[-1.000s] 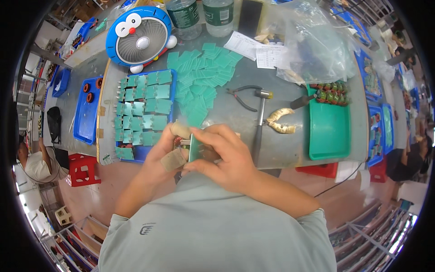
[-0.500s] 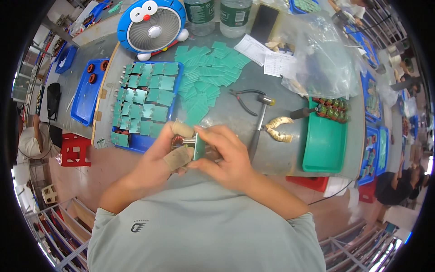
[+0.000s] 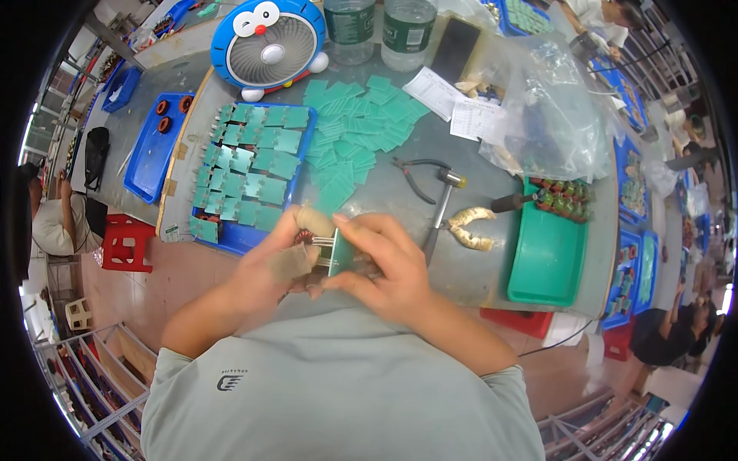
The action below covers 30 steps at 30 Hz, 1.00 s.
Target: Assembling transformer components by fitting coils into metal frames using pliers and a hammer.
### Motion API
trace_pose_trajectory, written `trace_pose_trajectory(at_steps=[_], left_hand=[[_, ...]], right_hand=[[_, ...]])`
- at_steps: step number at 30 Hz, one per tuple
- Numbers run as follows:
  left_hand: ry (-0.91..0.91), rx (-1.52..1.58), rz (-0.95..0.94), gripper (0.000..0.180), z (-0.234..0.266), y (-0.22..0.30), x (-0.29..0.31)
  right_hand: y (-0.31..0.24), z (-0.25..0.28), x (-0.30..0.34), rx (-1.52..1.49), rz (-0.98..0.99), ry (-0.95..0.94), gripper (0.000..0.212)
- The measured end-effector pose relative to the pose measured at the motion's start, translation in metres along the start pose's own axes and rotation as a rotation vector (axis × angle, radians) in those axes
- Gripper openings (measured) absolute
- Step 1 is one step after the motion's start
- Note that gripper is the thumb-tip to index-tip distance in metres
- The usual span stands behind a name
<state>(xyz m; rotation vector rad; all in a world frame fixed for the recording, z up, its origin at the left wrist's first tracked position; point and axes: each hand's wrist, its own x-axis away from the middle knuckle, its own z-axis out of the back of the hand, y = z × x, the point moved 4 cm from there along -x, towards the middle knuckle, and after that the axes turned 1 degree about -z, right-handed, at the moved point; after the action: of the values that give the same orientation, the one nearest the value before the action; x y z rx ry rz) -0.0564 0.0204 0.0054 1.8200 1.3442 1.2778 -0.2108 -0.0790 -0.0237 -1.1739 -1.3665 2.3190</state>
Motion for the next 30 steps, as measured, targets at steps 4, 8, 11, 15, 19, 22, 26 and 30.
trace_pose_trajectory(at_steps=[4, 8, 11, 15, 19, 22, 26, 30], left_hand=[[0.041, -0.036, -0.055, 0.016, 0.0, -0.005, -0.004], [0.038, -0.139, -0.145, 0.014, -0.003, -0.007, -0.004], [0.031, -0.157, -0.181, 0.013, -0.003, -0.007, -0.003], [0.017, -0.416, -0.237, 0.014, -0.005, 0.002, -0.001], [-0.017, -0.556, -0.306, 0.013, 0.004, -0.004, 0.001], [-0.034, -0.616, -0.393, 0.013, 0.004, -0.001, 0.004], [-0.05, -0.56, -0.29, 0.013, 0.005, 0.006, 0.009], [-0.121, -0.3, -0.147, 0.012, 0.01, 0.005, 0.009]], right_hand=[[-0.006, -0.003, 0.001, 0.13, 0.08, 0.002, 0.075], [-0.014, -0.005, -0.001, 0.176, 0.159, 0.072, 0.076], [-0.016, -0.004, 0.0, 0.184, 0.168, 0.084, 0.077], [-0.016, -0.003, 0.002, 0.187, 0.153, 0.071, 0.076], [-0.017, -0.004, 0.003, 0.158, 0.161, 0.051, 0.074], [-0.015, -0.009, 0.009, 0.109, 0.154, 0.062, 0.073], [-0.019, -0.012, 0.01, 0.12, 0.186, 0.075, 0.073], [-0.029, -0.016, 0.005, 0.197, 0.23, 0.073, 0.076]])
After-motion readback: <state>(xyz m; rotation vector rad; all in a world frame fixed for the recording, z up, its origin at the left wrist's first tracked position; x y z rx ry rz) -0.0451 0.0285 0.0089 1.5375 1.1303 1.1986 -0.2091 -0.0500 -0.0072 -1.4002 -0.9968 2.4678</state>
